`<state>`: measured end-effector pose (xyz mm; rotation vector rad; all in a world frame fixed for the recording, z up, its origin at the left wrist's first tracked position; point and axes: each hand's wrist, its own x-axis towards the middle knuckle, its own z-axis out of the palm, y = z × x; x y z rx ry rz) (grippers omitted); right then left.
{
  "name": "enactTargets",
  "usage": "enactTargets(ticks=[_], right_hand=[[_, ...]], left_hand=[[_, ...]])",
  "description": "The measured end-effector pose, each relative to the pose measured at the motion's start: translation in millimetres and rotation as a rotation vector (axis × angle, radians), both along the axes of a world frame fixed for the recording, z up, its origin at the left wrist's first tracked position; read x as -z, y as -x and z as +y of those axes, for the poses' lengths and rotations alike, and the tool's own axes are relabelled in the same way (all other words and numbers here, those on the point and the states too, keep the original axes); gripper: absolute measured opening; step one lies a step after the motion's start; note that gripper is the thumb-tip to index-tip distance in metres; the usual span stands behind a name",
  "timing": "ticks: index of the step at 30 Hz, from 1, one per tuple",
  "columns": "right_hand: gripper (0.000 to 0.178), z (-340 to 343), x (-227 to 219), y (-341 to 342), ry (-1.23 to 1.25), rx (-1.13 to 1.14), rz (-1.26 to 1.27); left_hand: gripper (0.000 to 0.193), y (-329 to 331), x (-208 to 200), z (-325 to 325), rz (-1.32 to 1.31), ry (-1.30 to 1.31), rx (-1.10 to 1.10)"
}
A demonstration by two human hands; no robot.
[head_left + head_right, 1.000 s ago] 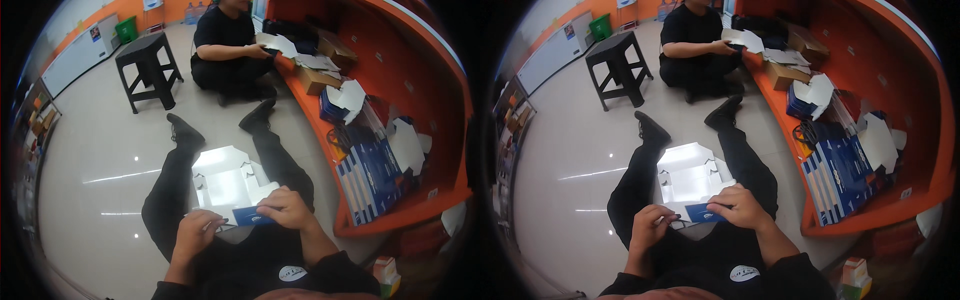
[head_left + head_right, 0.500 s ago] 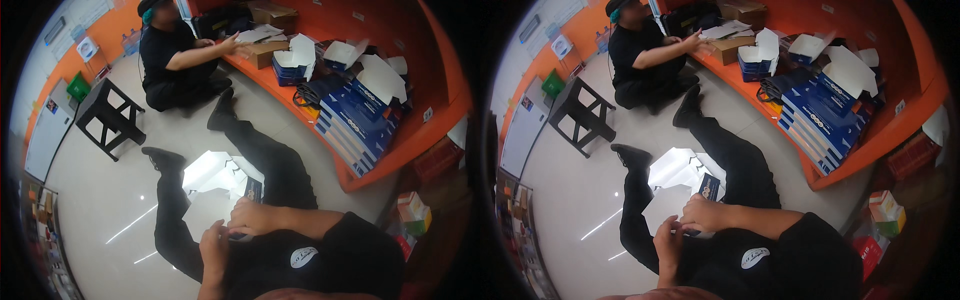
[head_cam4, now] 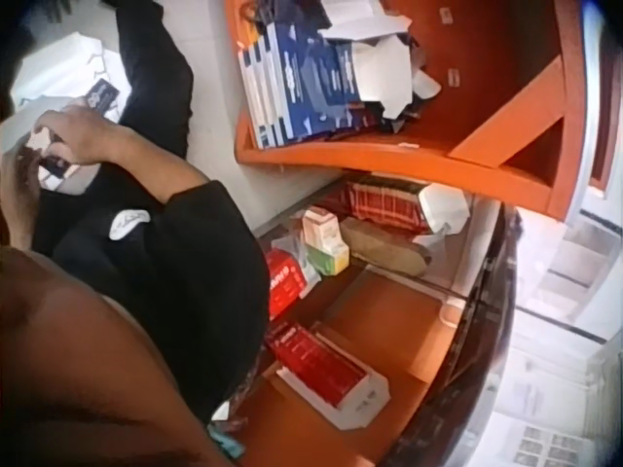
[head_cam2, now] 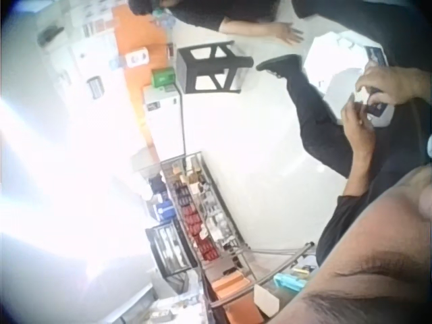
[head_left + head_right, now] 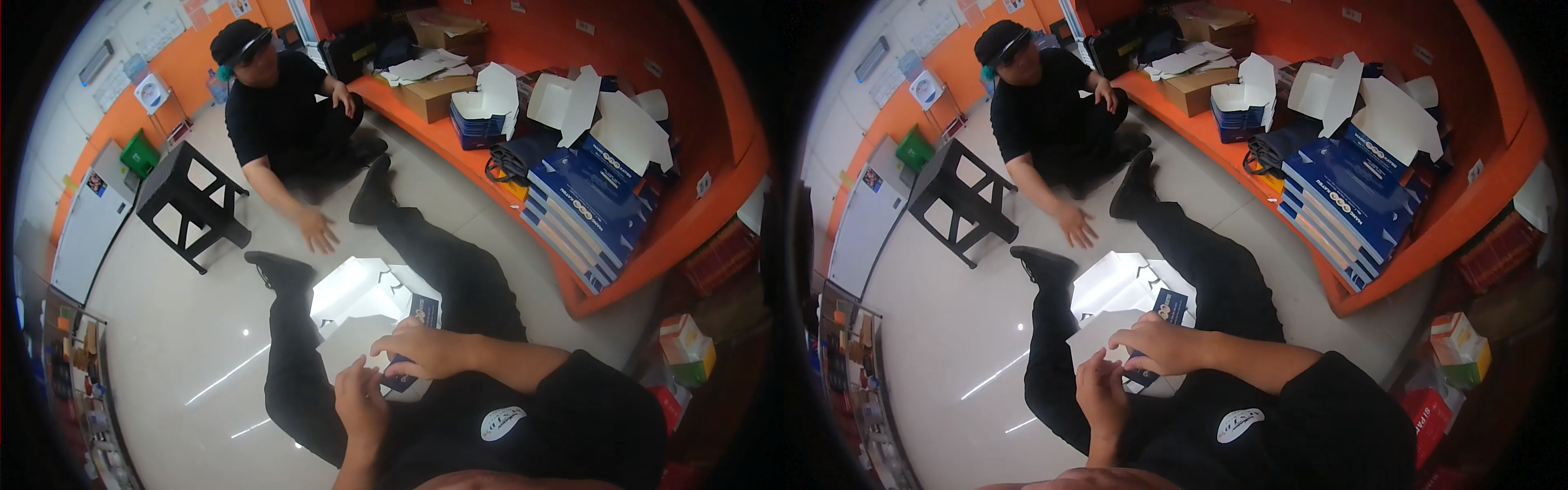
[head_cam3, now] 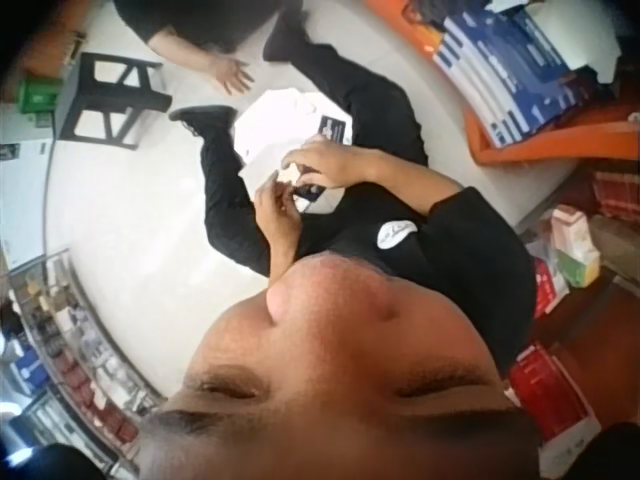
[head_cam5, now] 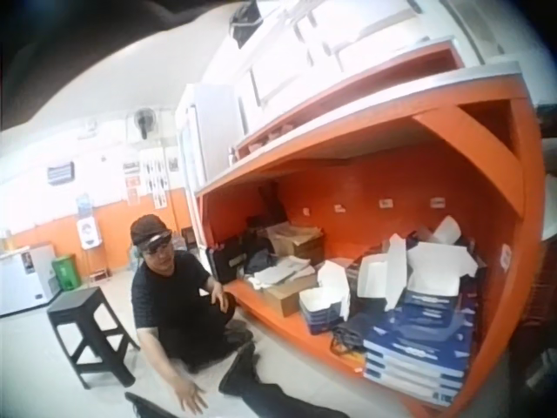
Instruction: The person sits on the floor and folds several white and blue cardboard box templates into their final shape, handling each one by hand and placing them aside once assembled.
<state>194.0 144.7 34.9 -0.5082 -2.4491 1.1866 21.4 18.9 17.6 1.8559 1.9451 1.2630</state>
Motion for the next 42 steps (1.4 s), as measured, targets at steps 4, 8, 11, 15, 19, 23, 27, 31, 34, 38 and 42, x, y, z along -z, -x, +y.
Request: enactTargets(ticks=[4,8,11,15,19,23,27,31,34,38,42], right_hand=[[0.041,1,-1,4,0.034,0.004,0.05],[0.046,0,2,19,-0.025,-0.001,0.065],[0.05,-2,-11,12,0.079,0.111,0.037],[0.046,-5,-5,12,-0.16,0.259,0.487],[0.037,9,-8,4,-0.267,0.863,0.555],[0.039,30,45,-2,0.674,0.778,0.502],[0.05,18,31,11,1.056,0.642,0.647],[0.044,26,13,9,0.967,0.496,0.811],[0.041,42,7,8,1.031,0.459,0.728],[0.039,46,13,3,1.103,0.393,0.623],[0.023,45,29,-6,0.908,0.348,0.682]], left_hand=[[0.044,-9,-1,2,0.121,0.009,-0.03],[0.056,13,24,-8,-0.148,0.022,-0.018],[0.08,1,-8,4,0.117,0.057,0.183],[0.085,7,0,3,0.099,0.121,0.058],[0.081,34,32,-6,-0.403,-0.119,-0.091],[0.078,38,34,-13,-0.754,-0.226,-0.089],[0.068,29,46,-13,-0.9,-0.024,0.037],[0.071,39,78,-21,-0.939,0.288,-0.096],[0.073,37,92,-8,-1.068,-0.063,0.122],[0.076,44,95,-6,-1.108,0.017,0.137],[0.095,50,76,13,-0.892,0.094,-0.097]])
